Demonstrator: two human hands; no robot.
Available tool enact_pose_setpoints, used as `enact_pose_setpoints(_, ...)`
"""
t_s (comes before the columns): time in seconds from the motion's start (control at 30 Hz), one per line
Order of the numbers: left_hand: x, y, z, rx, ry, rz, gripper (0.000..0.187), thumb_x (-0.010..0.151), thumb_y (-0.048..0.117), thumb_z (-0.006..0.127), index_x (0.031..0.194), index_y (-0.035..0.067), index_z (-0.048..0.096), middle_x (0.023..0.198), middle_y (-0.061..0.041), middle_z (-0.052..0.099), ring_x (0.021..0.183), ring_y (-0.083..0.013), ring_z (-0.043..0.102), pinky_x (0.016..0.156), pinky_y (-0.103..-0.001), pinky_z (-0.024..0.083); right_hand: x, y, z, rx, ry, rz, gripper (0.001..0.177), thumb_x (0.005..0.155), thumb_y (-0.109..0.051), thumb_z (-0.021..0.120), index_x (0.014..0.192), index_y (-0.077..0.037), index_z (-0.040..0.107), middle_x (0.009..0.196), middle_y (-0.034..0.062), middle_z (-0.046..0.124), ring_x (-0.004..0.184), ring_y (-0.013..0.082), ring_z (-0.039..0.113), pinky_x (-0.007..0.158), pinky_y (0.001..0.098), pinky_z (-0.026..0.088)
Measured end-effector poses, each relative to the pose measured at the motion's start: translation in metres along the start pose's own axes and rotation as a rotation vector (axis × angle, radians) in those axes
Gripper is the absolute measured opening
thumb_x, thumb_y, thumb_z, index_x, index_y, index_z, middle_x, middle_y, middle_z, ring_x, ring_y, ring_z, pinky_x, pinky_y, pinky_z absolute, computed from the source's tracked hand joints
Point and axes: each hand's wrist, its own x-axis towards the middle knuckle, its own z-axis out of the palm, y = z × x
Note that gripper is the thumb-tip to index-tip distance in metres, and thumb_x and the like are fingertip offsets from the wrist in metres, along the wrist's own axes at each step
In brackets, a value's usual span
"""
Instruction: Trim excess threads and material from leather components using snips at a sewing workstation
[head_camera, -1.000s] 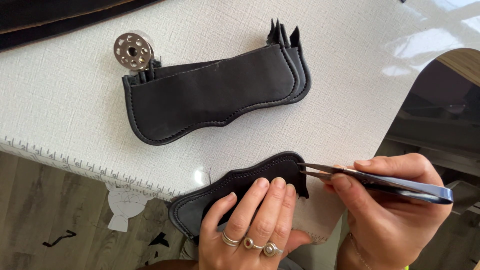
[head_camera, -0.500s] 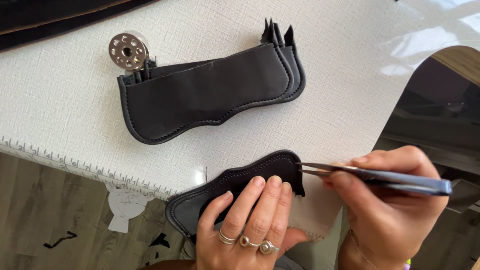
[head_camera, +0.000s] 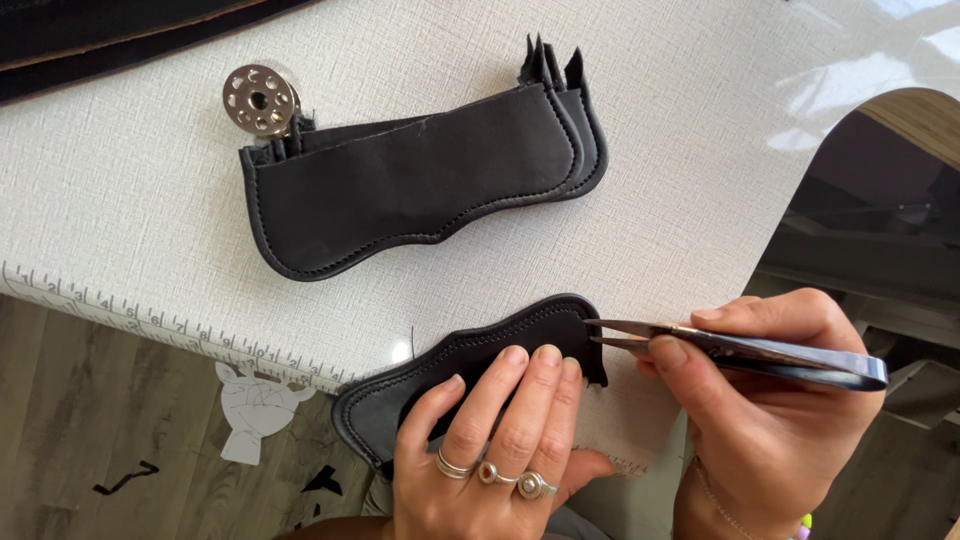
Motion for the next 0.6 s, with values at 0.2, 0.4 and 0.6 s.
enact_pose_setpoints(0.2,0.0011,0.0004,-0.0008,-0.006,0.001,-0.013,0.052,0.111,0.052,0.033,0.121,0.021,0.073,0.126,0.006,0.069,0.117,-0.0098,0.064,0.093,-0.032,0.048,-0.0016,0.0014,-0.0021,-0.038,0.003,-0.003,0.035,0.072,0.005,0.086,0.095,-0.002,0.061,0.095,0.0133,0.069,0.079,0.0139,0.067,0.071,0.0184,0.056)
enact_pose_setpoints(0.4,0.0008,0.0013,-0.0001,-0.014,0.009,-0.012,0.051,0.111,0.052,0.034,0.121,0.020,0.073,0.125,0.007,0.070,0.117,-0.0106,0.065,0.092,-0.032,0.048,0.0010,-0.0013,-0.0021,0.016,-0.043,0.002,0.035,0.071,0.005,0.086,0.094,-0.001,0.060,0.093,0.0151,0.071,0.080,0.0176,0.073,0.074,0.0213,0.062)
enact_pose_setpoints(0.6,0.0025,-0.0001,-0.0019,-0.011,0.008,-0.009,0.050,0.111,0.052,0.036,0.120,0.020,0.074,0.125,0.007,0.070,0.117,-0.0099,0.065,0.092,-0.031,0.048,0.0019,0.0006,-0.0020,0.047,-0.031,-0.018,0.032,0.075,0.007,0.082,0.095,0.000,0.059,0.091,0.0156,0.067,0.070,0.0194,0.071,0.065,0.0215,0.061)
